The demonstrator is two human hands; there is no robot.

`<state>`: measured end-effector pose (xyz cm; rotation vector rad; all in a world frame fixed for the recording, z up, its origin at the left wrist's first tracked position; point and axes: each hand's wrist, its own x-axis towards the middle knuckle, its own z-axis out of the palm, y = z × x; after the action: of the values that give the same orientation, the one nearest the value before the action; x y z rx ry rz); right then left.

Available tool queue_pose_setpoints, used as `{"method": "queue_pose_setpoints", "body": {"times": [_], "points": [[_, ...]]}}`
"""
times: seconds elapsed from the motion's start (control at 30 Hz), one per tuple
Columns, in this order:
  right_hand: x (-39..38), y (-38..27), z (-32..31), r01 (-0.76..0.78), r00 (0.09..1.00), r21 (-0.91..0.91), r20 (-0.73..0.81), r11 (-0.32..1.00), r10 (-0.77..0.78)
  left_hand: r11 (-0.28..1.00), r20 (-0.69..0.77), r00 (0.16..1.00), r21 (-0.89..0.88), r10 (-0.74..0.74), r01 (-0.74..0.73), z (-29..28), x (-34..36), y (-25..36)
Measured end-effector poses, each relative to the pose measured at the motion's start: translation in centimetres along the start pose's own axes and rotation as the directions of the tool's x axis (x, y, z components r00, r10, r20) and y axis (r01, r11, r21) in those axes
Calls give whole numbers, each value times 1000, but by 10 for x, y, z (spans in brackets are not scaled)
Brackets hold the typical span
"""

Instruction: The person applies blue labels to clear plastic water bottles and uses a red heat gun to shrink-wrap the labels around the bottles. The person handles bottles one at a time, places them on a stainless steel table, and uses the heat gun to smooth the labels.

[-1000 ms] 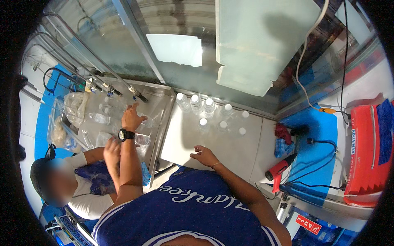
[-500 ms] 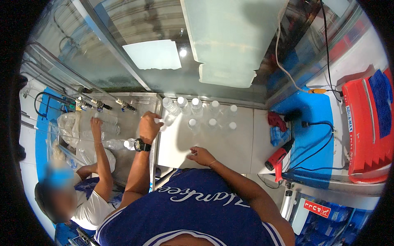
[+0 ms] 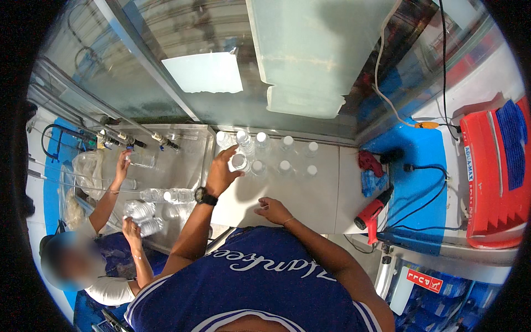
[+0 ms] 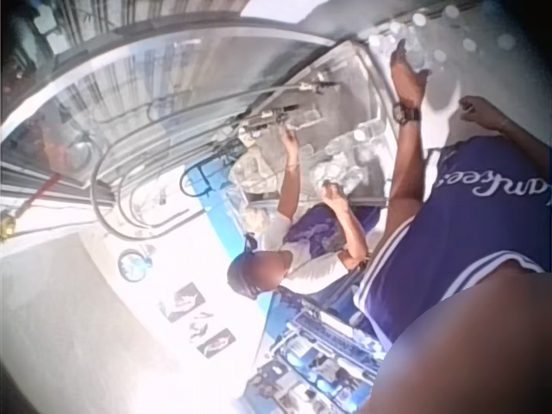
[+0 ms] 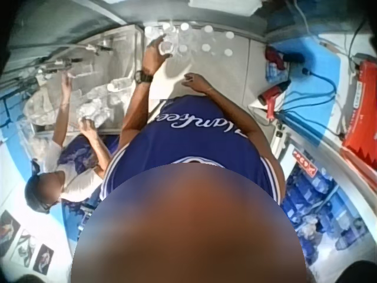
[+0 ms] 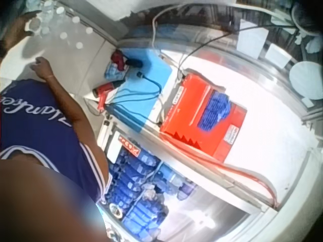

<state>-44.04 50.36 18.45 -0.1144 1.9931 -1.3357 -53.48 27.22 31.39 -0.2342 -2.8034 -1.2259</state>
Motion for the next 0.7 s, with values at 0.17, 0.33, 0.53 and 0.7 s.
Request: {"method": "queue_pose_setpoints", "body": {"times": [0.17, 0.33, 0.53, 0.7], "points": [[-6, 5, -4, -30, 999, 43, -11, 999, 30, 921, -261, 965, 369, -26, 124, -87, -69, -9], [-8, 9, 5, -94, 995, 9, 39, 996, 93, 693, -203, 839, 484, -505, 534, -140, -116, -43], [0, 4, 8, -29, 994, 3, 102, 1000, 28, 871, -233, 931, 344, -282, 350, -107, -89, -50], [2, 1, 7, 16, 998, -4, 64, 1000, -16, 930, -168, 963, 269, -211, 250, -74, -44, -37]]}}
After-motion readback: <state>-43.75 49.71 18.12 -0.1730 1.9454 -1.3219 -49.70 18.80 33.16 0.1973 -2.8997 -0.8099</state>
